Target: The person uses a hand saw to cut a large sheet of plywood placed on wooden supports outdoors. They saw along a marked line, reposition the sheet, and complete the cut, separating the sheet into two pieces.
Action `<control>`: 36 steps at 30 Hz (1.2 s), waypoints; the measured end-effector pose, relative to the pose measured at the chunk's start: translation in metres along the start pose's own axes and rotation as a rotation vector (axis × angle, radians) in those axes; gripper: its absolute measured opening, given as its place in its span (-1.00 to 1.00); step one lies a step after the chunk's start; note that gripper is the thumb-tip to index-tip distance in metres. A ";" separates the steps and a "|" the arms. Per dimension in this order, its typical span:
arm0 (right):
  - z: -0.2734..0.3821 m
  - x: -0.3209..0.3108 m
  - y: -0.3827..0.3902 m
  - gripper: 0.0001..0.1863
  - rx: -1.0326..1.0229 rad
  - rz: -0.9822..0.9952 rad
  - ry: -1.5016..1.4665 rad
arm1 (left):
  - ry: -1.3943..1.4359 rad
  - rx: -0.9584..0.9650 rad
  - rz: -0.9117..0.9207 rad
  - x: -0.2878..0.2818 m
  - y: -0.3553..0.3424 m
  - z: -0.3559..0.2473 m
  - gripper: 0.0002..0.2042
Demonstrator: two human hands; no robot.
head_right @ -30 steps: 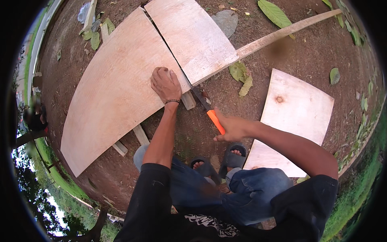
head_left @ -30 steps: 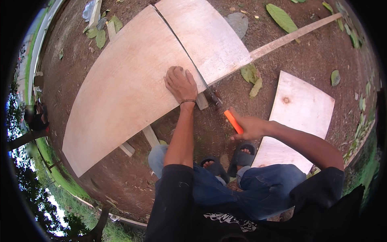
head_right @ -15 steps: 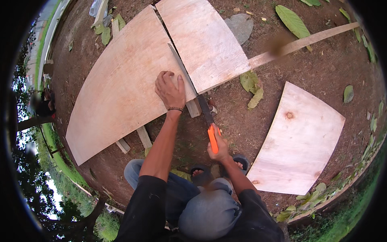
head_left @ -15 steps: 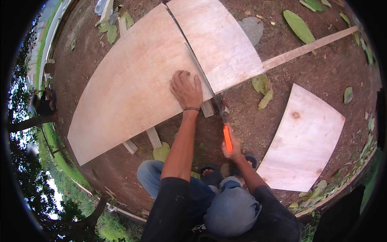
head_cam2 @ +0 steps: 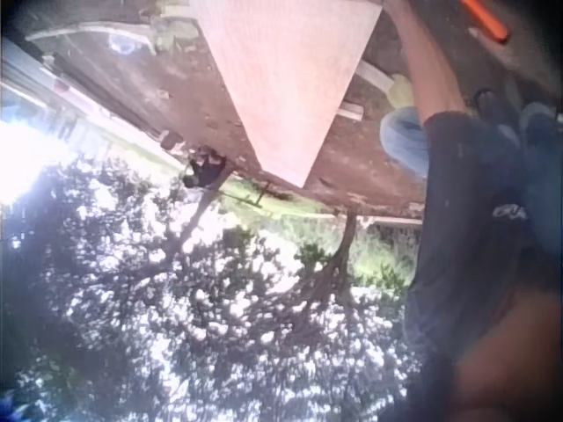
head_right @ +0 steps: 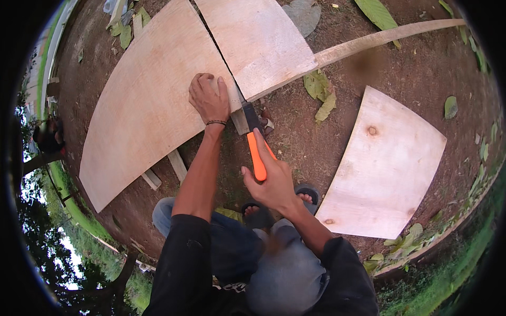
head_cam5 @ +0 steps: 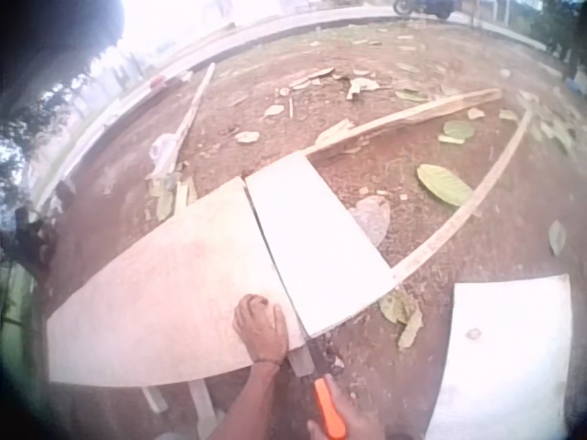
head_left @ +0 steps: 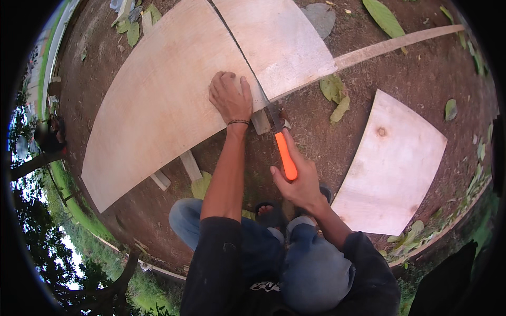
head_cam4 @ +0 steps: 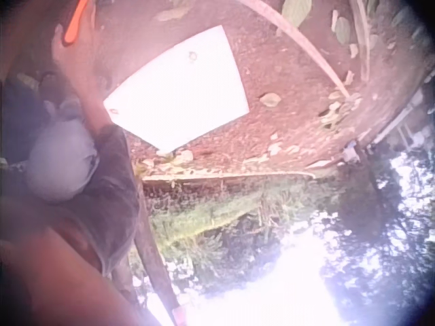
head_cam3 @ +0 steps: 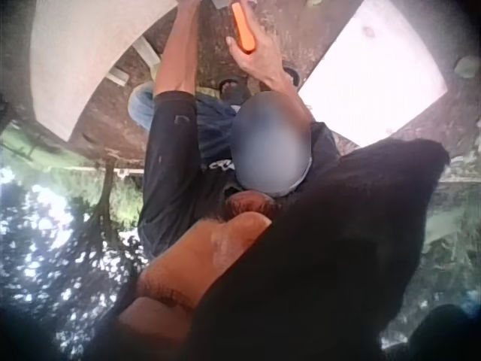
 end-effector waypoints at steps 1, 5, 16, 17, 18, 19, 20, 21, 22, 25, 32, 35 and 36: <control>0.003 -0.002 -0.001 -0.20 0.022 0.013 0.009 | -0.015 0.002 -0.008 0.000 0.000 0.002 -0.70; -0.030 -0.004 0.016 -0.25 -0.035 -0.045 0.061 | -0.036 0.006 -0.011 0.001 -0.002 0.003 -0.68; -0.039 -0.003 0.024 -0.17 0.000 0.014 0.009 | -0.012 -0.010 0.010 0.001 0.000 -0.003 -0.67; -0.038 -0.001 0.024 -0.14 0.070 0.096 -0.024 | -0.005 -0.024 0.019 0.000 0.000 -0.001 -0.67; -0.036 0.001 0.026 -0.11 0.135 0.176 -0.057 | 0.001 -0.026 0.022 -0.001 -0.001 0.002 -0.67; -0.035 0.005 0.028 -0.09 0.201 0.258 -0.091 | 0.004 -0.029 0.023 -0.002 -0.001 0.006 -0.67; -0.036 0.003 0.030 -0.07 0.219 0.268 -0.076 | 0.004 -0.034 0.023 -0.004 0.001 0.010 -0.67; -0.040 0.001 0.029 -0.05 0.229 0.273 -0.062 | 0.005 -0.015 -0.004 -0.006 0.001 0.007 -0.67; -0.045 0.001 0.026 -0.03 0.230 0.284 -0.053 | 0.003 -0.011 -0.017 -0.007 0.000 0.006 -0.68; -0.066 -0.003 0.020 -0.03 0.221 0.255 -0.085 | 0.027 -0.023 -0.009 -0.001 0.002 -0.005 -0.68; -0.074 0.013 0.029 -0.17 0.137 0.124 -0.144 | 0.028 -0.024 -0.030 -0.013 -0.006 0.005 -0.68; -0.052 0.007 0.028 -0.20 0.299 0.102 -0.199 | 0.038 -0.019 -0.023 -0.008 -0.005 0.004 -0.68; -0.045 0.006 0.026 -0.21 0.318 0.086 -0.210 | 0.046 -0.025 -0.007 -0.006 -0.003 0.006 -0.68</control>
Point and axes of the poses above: each hand's wrist, its own y-axis away from the middle knuckle, its own x-axis out of the palm, z = x × y, the point moved 8 cm from there along -y, towards the middle knuckle, and after that the axes turned 8 degrees about -z, right-handed, at the moved point
